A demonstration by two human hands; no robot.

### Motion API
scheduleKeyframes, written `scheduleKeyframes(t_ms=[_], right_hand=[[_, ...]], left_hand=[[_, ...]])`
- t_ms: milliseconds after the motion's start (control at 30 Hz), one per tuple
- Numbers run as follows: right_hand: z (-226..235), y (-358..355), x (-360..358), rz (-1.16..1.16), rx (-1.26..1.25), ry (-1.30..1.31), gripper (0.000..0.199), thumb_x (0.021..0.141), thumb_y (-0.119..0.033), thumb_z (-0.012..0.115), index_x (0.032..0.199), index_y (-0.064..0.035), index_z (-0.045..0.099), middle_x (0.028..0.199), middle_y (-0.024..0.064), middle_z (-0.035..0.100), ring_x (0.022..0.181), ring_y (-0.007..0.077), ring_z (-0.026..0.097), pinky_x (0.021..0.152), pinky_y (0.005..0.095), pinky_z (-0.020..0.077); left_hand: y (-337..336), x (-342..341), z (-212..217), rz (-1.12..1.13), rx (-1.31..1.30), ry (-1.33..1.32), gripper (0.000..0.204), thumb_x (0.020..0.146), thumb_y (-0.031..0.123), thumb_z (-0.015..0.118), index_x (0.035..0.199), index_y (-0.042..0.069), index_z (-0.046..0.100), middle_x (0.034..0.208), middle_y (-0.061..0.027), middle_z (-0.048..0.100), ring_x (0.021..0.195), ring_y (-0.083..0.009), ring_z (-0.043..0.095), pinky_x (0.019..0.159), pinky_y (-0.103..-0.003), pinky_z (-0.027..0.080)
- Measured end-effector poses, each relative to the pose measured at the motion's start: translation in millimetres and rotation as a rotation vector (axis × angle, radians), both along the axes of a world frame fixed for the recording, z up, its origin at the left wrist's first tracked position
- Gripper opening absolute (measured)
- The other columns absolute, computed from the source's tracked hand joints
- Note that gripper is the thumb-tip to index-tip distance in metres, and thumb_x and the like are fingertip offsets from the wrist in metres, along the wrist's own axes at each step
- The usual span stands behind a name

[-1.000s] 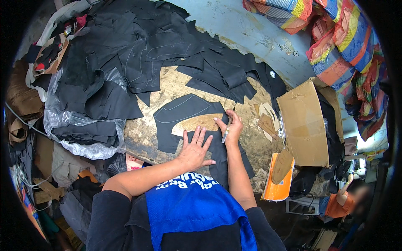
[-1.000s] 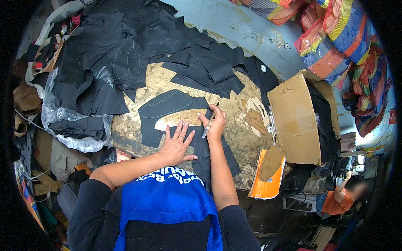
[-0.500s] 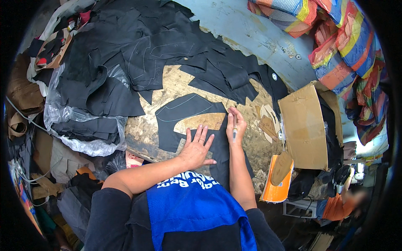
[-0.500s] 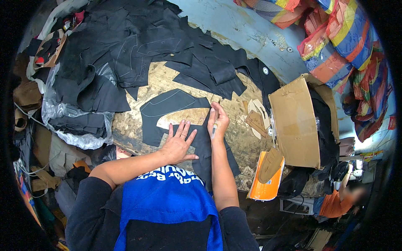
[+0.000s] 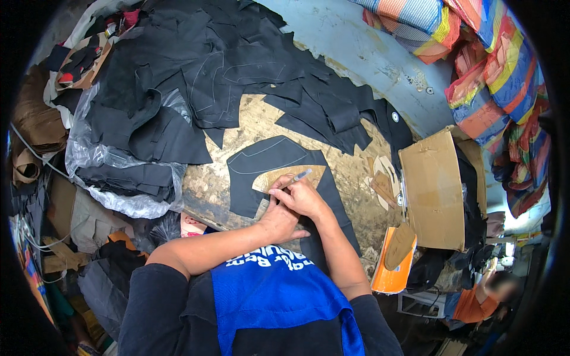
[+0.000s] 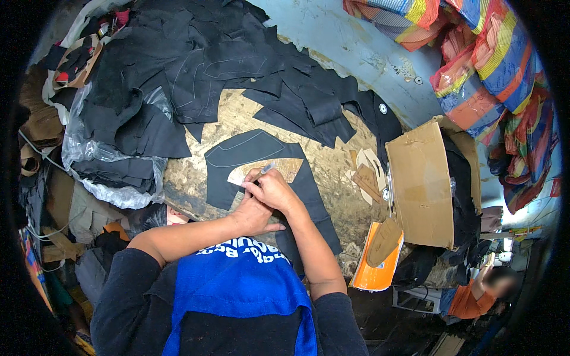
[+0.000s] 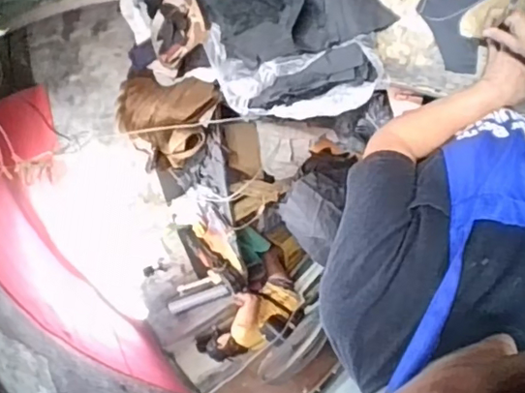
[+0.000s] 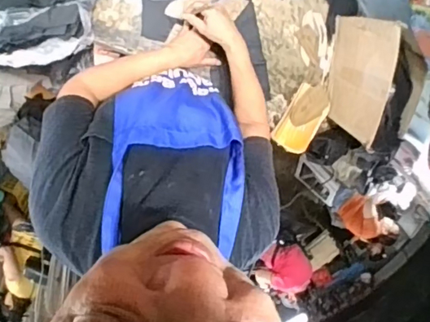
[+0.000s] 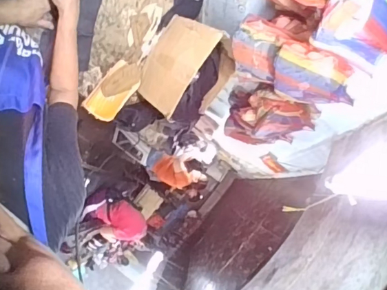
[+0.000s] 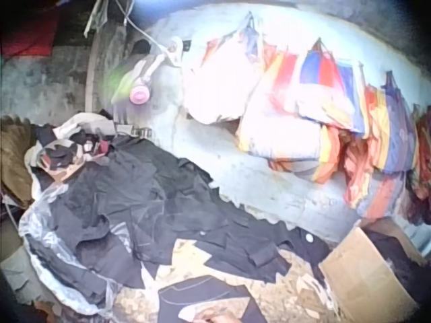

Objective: The person lays out black fabric on a worktable, places a cardboard pattern on top, and uses a white marker to trace the pattern outline onto the fabric. The person repeats this process with multiple pattern pieces, moving them to different positions on the fabric to mark several shapes.

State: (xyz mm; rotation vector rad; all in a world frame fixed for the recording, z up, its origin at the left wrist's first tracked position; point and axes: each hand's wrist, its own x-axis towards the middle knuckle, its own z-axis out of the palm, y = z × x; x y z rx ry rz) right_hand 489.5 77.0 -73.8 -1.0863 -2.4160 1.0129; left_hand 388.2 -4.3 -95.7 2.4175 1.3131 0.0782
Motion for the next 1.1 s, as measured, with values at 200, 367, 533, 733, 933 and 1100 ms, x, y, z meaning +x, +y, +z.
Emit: scheduleKeyframes(t_ms=[200,367,533,733,933,1100], right_hand=[[5,1,-23,0.062,0.065,0.146,0.016,0.079,-0.015,0.069,0.078,0.0011,0.067,0.077,0.0123,0.066,0.07,0.0283,0.064,0.066,0.0348,0.0501],[6,2,-42,0.063,0.051,0.207,0.016,0.078,-0.013,0.069,0.079,0.0029,0.066,0.075,0.0121,0.066,0.065,0.0266,0.063,0.062,0.0333,0.0498],[4,4,-45,-0.039,-0.103,0.259,0.019,0.079,-0.013,0.07,0.077,0.0053,0.064,0.072,0.0125,0.065,0.058,0.0257,0.06,0.056,0.0317,0.0481],[-2,10,-49,-0.075,0.042,0.146,0.029,0.077,-0.021,0.07,0.063,0.0037,0.064,0.063,0.0172,0.062,0.055,0.0311,0.062,0.053,0.037,0.0479],[8,36,-20,-0.469,0.05,0.13,0.022,0.075,-0.022,0.069,0.072,-0.0007,0.068,0.062,0.0159,0.063,0.054,0.0285,0.063,0.054,0.0369,0.0485],[5,48,32,-0.722,0.143,0.096,0.02,0.076,-0.019,0.07,0.071,0.0002,0.067,0.057,0.0131,0.06,0.051,0.0217,0.059,0.051,0.034,0.0452]], left_hand=[[1,0,1,0.009,-0.045,-0.07,0.081,0.083,0.061,0.049,0.136,0.001,0.038,0.14,-0.0254,0.034,0.134,-0.0424,0.024,0.107,-0.06,0.014],[4,-2,9,0.007,-0.1,-0.09,0.089,0.081,0.058,0.051,0.144,0.004,0.022,0.146,-0.03,0.018,0.137,-0.0445,0.015,0.11,-0.056,0.01],[4,-3,14,0.005,-0.091,-0.045,0.093,0.08,0.059,0.051,0.146,0.005,0.017,0.148,-0.0305,0.014,0.138,-0.0448,0.011,0.109,-0.061,0.007],[4,-4,18,0.009,-0.121,-0.027,0.093,0.079,0.061,0.052,0.146,0.006,0.019,0.147,-0.0295,0.017,0.137,-0.0443,0.013,0.106,-0.066,0.005],[11,-3,34,0.093,-0.005,0.076,0.104,0.069,0.064,0.064,0.141,-0.002,0.027,0.143,-0.0212,0.03,0.135,-0.0367,0.022,0.098,-0.069,0.023],[27,-8,45,0.087,-0.016,0.037,0.106,0.061,0.059,0.074,0.136,-0.003,0.033,0.14,-0.0156,0.039,0.129,-0.0312,0.036,0.093,-0.065,0.035]])
